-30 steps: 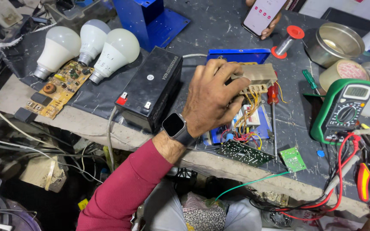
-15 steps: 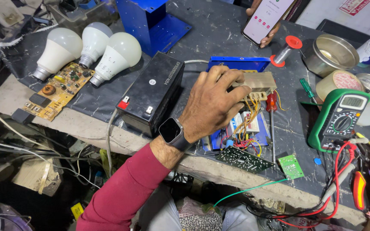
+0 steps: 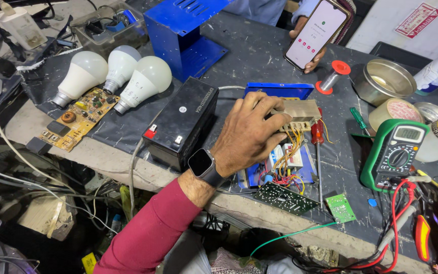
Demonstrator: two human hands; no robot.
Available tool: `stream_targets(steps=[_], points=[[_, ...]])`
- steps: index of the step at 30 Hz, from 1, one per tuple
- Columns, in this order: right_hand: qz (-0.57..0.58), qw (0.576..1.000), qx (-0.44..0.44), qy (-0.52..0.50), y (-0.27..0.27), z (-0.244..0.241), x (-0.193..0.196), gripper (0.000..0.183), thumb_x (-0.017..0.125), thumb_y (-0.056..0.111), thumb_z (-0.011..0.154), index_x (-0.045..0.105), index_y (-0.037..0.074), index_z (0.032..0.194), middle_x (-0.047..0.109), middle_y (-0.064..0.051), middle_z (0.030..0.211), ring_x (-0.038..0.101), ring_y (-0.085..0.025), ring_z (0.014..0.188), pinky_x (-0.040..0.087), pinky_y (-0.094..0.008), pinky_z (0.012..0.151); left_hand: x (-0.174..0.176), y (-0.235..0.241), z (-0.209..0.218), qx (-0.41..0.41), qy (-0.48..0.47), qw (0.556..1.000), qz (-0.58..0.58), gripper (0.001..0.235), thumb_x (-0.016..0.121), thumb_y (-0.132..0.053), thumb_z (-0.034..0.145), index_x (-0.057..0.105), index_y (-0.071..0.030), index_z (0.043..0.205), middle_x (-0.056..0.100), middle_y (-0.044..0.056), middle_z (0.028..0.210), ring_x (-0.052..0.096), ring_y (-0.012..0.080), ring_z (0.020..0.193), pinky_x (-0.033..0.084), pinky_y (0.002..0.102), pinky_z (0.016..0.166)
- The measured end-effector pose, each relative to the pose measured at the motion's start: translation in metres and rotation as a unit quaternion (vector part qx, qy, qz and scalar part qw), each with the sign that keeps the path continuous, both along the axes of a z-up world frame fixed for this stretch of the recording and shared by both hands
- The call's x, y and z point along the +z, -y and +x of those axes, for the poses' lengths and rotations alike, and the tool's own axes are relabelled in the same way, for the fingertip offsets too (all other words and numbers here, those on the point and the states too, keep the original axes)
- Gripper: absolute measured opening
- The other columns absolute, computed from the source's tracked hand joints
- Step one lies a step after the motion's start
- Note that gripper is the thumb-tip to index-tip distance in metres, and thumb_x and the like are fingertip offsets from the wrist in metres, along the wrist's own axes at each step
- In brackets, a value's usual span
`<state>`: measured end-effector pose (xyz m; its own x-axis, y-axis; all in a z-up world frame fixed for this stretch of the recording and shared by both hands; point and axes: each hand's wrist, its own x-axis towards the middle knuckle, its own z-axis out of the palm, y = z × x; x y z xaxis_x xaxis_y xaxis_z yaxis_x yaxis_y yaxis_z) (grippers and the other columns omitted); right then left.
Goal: The person works on an electronic device, connecting wires to a transformer and circuit board. They use a soldering iron to solder wires and a screwdriver to tighten connections on the device.
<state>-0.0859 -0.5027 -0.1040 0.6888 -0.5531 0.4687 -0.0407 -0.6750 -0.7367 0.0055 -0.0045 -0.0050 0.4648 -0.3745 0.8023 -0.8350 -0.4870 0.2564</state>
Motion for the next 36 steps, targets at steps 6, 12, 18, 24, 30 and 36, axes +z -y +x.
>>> stream_targets(steps=[6,12,18,24,30,36], points=[[0.003,1.000,0.002,0.001,-0.002,0.001,-0.002,0.023,0.068,0.017,0.105,0.064,-0.001,0.117,0.063,-0.008,0.092,0.057,-0.016,0.076,0.045,-0.032,0.065,0.000,0.006,-0.002,0.034,0.035,0.999,0.008,0.032,0.078,-0.018,0.086,0.068,-0.012,0.116,0.061,0.007,0.128,0.055,0.0298,0.121,0.044,0.044,0.092],[0.003,1.000,0.001,0.003,0.000,0.002,-0.001,0.024,0.068,0.020,0.107,0.064,-0.001,0.118,0.062,-0.007,0.092,0.056,-0.015,0.076,0.045,-0.031,0.066,-0.001,0.013,-0.006,0.061,0.050,0.997,-0.004,0.031,0.076,-0.017,0.082,0.067,-0.010,0.111,0.061,0.009,0.128,0.054,0.0315,0.120,0.042,0.047,0.090],[0.009,1.000,0.003,0.004,0.004,0.000,-0.006,0.025,0.068,0.022,0.110,0.064,-0.001,0.119,0.061,-0.006,0.092,0.056,-0.014,0.076,0.045,-0.030,0.066,-0.002,0.020,-0.010,0.079,0.025,0.996,-0.028,0.030,0.075,-0.016,0.075,0.066,-0.012,0.104,0.061,0.007,0.123,0.053,0.0310,0.118,0.041,0.048,0.090],[0.016,1.000,-0.003,-0.001,0.003,-0.007,-0.007,0.027,0.068,0.025,0.112,0.064,-0.001,0.119,0.061,-0.006,0.092,0.055,-0.013,0.077,0.044,-0.030,0.067,-0.004,0.025,-0.009,0.077,0.012,0.995,-0.057,0.030,0.074,-0.016,0.076,0.067,-0.014,0.104,0.060,0.005,0.121,0.053,0.0303,0.118,0.040,0.047,0.091],[0.021,1.000,0.000,0.005,-0.031,-0.021,0.014,0.029,0.068,0.028,0.114,0.063,0.000,0.120,0.060,-0.005,0.092,0.054,-0.012,0.077,0.044,-0.029,0.068,0.001,0.012,-0.005,0.011,-0.011,0.998,-0.060,0.033,0.076,-0.019,0.079,0.067,-0.012,0.110,0.059,0.007,0.121,0.052,0.0312,0.119,0.043,0.046,0.099],[0.032,0.999,-0.020,0.012,-0.057,-0.035,0.042,0.032,0.072,0.030,0.113,0.067,-0.001,0.119,0.061,-0.005,0.092,0.055,-0.012,0.077,0.044,-0.028,0.069,0.002,0.008,0.000,-0.016,-0.021,0.999,-0.043,0.040,0.080,-0.021,0.079,0.065,-0.010,0.115,0.057,0.011,0.123,0.050,0.0338,0.121,0.042,0.048,0.102]])
